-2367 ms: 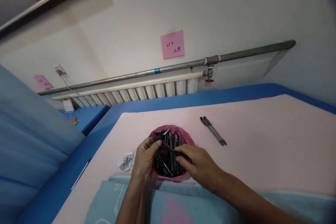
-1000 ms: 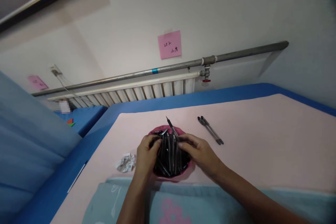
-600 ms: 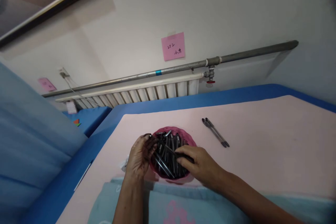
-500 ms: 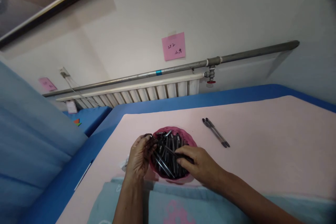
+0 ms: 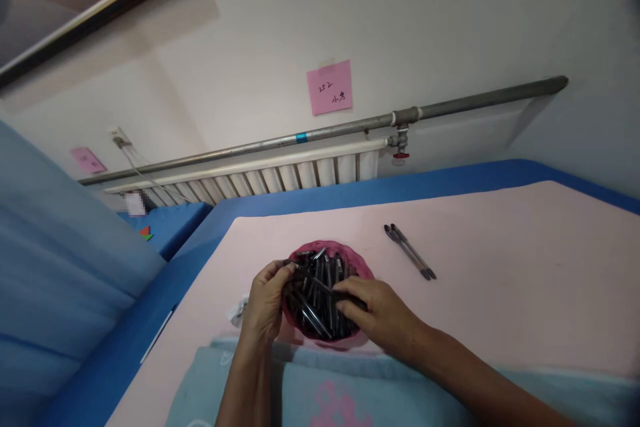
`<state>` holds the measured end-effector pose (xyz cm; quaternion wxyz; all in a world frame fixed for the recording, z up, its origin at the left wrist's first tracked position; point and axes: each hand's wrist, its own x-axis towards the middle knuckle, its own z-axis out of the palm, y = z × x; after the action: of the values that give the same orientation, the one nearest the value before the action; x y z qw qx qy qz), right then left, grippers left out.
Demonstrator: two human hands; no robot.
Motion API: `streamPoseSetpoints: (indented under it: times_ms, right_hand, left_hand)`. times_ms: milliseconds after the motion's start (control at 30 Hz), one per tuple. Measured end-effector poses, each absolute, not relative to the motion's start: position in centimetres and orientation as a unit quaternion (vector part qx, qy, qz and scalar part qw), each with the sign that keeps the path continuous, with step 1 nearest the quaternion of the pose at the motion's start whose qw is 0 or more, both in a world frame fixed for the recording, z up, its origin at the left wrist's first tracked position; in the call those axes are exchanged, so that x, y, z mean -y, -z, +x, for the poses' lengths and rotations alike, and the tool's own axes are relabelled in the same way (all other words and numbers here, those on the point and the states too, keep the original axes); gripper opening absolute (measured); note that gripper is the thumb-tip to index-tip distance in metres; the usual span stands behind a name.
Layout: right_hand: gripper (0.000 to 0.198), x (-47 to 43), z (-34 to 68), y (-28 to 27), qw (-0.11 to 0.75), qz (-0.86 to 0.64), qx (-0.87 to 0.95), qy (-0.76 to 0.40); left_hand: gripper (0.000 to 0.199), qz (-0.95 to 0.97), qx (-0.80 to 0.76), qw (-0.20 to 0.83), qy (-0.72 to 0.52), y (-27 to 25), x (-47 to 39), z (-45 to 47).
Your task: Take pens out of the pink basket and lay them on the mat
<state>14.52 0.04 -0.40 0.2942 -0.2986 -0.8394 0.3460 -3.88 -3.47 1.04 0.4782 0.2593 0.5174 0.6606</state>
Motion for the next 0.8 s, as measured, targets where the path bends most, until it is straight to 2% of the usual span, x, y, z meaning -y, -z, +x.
streamPoseSetpoints:
  times_ms: [200,400,800]
  right_hand:
    - [0.020,0.5,14.6,0.7,0.305,-0.306,0.854,-0.290]
    - [0.019,0.4,14.3,0.4,0.308,-0.306,0.836,-0.335]
    - [0.018,0.4,14.3,0.4,0.304,-0.300,0.845,-0.321]
  left_hand:
    - [0.023,0.259,-0.518,0.470,-0.666,-0.7,3.4,-3.2]
    - [0.017,0.253,-0.486,0.485,-0.682,-0.9,3.5,-2.4]
    - [0.023,0.258,-0.478,0.482,-0.688,-1.0,3.6,-2.5]
